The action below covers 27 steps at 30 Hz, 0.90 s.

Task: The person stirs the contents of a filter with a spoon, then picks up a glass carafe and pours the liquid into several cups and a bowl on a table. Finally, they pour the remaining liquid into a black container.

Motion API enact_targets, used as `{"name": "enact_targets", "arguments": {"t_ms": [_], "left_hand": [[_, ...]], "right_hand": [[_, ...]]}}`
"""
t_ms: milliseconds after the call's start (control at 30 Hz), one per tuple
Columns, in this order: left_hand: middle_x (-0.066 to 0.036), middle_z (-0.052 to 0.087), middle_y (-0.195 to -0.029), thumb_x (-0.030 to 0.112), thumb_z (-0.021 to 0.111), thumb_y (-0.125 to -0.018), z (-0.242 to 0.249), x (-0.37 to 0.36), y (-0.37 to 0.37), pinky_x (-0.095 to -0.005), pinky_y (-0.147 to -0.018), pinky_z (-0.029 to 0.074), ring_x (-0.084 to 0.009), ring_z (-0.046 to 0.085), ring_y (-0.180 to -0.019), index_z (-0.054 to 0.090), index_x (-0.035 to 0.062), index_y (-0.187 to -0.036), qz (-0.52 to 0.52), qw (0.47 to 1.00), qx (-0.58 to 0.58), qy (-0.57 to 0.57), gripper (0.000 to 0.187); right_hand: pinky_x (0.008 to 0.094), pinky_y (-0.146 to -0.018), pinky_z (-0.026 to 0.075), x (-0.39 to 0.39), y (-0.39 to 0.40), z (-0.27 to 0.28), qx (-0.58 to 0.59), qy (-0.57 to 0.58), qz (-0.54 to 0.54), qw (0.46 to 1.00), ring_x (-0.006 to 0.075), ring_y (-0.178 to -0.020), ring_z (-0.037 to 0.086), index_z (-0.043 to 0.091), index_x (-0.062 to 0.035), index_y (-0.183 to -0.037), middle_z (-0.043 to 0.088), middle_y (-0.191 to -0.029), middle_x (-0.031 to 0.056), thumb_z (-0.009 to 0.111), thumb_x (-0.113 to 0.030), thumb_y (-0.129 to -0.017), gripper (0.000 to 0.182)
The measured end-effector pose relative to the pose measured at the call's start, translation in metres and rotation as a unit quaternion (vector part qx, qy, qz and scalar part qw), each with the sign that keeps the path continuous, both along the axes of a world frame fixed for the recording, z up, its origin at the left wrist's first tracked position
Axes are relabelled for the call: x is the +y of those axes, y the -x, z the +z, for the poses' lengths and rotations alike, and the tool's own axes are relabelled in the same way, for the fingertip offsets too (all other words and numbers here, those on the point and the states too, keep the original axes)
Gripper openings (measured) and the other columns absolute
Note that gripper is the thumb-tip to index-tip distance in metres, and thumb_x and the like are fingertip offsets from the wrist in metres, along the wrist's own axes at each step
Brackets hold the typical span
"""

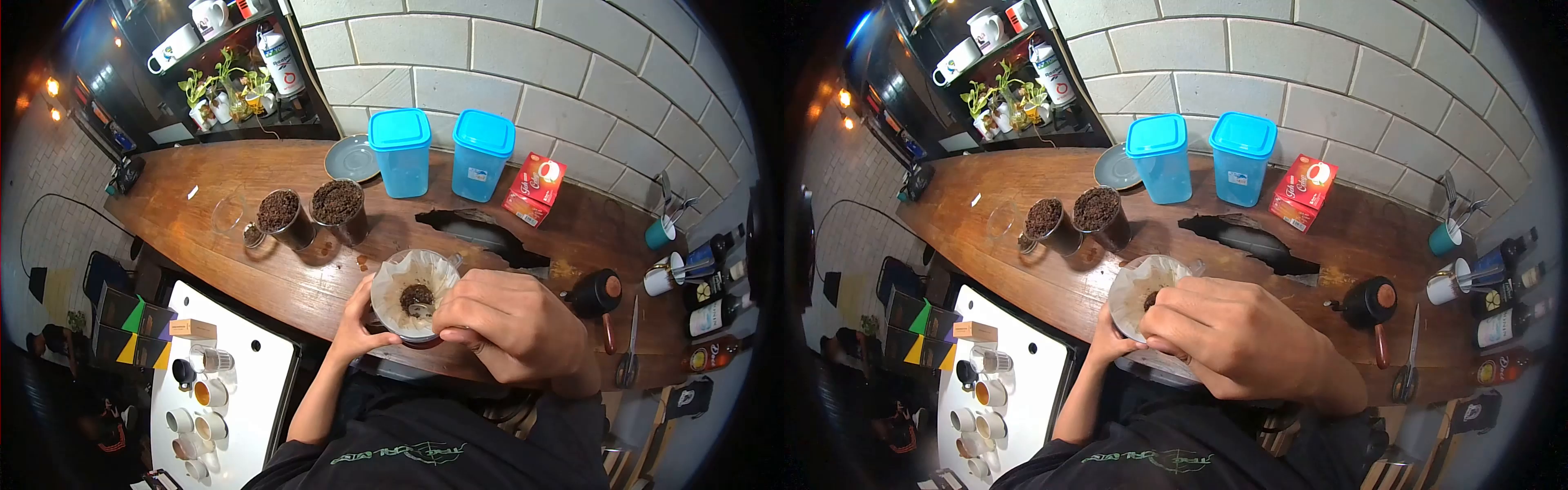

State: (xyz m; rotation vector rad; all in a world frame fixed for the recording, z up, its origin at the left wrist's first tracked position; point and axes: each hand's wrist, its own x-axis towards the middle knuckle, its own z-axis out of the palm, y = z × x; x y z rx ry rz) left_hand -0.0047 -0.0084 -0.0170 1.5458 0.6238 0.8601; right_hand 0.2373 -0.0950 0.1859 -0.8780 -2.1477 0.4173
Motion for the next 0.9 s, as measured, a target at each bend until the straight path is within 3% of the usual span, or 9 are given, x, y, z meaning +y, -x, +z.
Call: {"name": "enact_targets", "arguments": {"t_ms": [100,167,900], "left_hand": [[-0.017,0.042,-0.144,0.039,0.093,-0.060,-0.001,0.000,-0.001,-0.0398,-0.111,0.037,-0.0278,0.044,-0.134,0.045,-0.0040,-0.140,0.002,1.000,0.008,-0.016,0.103],[-0.017,0.044,-0.143,0.039,0.093,-0.060,0.004,0.000,-0.003,-0.0395,-0.111,0.037,-0.0275,0.045,-0.133,0.046,-0.0044,-0.140,-0.001,1.000,-0.013,-0.012,0.102],[-0.014,0.045,-0.138,0.038,0.093,-0.060,0.010,-0.002,-0.005,-0.0382,-0.111,0.036,-0.0255,0.045,-0.132,0.045,-0.0042,-0.140,0.007,1.000,-0.016,-0.021,0.103]], "right_hand": [[0.0399,-0.071,0.048,-0.002,0.001,0.001,-0.008,-0.004,-0.002,1.000,0.0314,-0.079,0.059,0.058,-0.0015,-0.094,0.057,-0.087,0.0117,0.066,-0.006,-0.086,0.012],[0.0377,-0.065,0.051,-0.002,0.002,0.001,0.017,-0.027,-0.030,0.999,0.0301,-0.073,0.063,0.064,-0.0021,-0.090,0.063,-0.081,0.0106,0.072,-0.002,-0.077,0.016],[0.0401,-0.073,0.051,0.004,-0.001,-0.008,-0.042,0.002,-0.001,0.999,0.0318,-0.083,0.061,0.064,-0.0020,-0.097,0.061,-0.090,0.0117,0.067,-0.002,-0.082,0.016]]}}
